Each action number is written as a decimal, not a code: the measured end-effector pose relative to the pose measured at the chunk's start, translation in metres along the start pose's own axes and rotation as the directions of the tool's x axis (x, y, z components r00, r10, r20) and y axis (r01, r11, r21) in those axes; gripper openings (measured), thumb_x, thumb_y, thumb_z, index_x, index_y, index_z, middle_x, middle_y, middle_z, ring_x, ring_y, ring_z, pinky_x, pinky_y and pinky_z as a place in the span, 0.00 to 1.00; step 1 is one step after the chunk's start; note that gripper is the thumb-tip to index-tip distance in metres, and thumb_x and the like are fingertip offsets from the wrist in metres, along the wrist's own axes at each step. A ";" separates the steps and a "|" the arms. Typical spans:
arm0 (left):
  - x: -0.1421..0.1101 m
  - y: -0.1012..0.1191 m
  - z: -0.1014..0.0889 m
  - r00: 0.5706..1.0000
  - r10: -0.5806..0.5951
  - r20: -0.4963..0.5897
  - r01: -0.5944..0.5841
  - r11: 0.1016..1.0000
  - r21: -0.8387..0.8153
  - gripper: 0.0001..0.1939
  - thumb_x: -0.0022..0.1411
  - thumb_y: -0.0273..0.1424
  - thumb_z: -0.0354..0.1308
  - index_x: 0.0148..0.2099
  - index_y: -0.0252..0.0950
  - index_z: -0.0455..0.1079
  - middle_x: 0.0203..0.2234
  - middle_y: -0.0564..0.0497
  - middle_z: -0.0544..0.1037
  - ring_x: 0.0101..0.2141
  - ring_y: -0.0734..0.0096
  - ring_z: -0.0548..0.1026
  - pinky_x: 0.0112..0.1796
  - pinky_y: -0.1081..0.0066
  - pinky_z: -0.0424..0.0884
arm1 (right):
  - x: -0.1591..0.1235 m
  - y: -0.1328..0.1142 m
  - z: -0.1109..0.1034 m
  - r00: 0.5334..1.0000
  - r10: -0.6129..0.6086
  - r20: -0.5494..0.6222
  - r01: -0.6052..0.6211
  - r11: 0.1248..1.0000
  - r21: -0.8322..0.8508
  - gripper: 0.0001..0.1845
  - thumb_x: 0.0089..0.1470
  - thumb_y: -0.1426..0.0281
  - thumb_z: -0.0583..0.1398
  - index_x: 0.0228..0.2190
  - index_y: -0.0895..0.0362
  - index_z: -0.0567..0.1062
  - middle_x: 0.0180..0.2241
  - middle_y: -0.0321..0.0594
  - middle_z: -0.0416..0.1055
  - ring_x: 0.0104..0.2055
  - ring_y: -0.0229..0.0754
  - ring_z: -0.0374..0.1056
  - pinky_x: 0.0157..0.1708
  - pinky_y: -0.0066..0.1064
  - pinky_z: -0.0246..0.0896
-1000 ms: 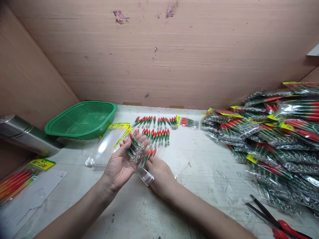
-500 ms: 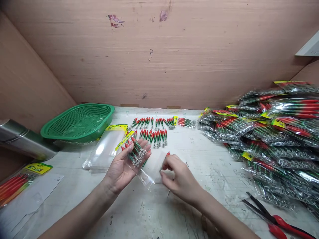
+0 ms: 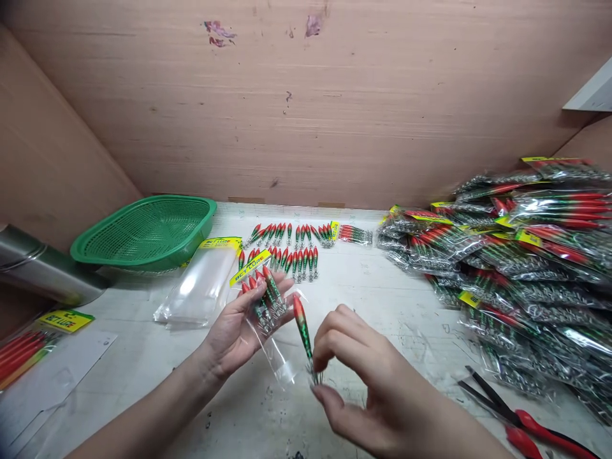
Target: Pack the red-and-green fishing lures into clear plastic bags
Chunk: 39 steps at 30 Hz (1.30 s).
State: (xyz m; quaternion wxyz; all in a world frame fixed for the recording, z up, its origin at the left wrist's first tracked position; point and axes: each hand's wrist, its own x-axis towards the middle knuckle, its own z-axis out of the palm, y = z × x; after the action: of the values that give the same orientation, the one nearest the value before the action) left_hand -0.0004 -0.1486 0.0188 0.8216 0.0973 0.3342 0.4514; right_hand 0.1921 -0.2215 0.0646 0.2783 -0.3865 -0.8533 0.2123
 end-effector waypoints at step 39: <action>-0.004 -0.033 -0.024 0.813 -0.582 0.034 0.466 0.684 0.562 0.26 0.57 0.49 0.52 0.45 0.31 0.68 0.33 0.44 0.77 0.31 0.64 0.77 0.34 0.64 0.73 | -0.057 0.046 0.060 0.969 0.012 -0.248 -0.096 0.939 -0.331 0.10 0.57 0.80 0.51 0.27 0.56 0.65 0.24 0.36 0.61 0.27 0.37 0.58 0.24 0.28 0.51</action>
State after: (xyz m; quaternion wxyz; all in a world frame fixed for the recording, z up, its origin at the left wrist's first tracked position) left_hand 0.0053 -0.1738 -0.0132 0.8870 0.2662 0.3702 0.0733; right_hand 0.2096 -0.2465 -0.0250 0.3034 -0.4752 -0.8257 0.0204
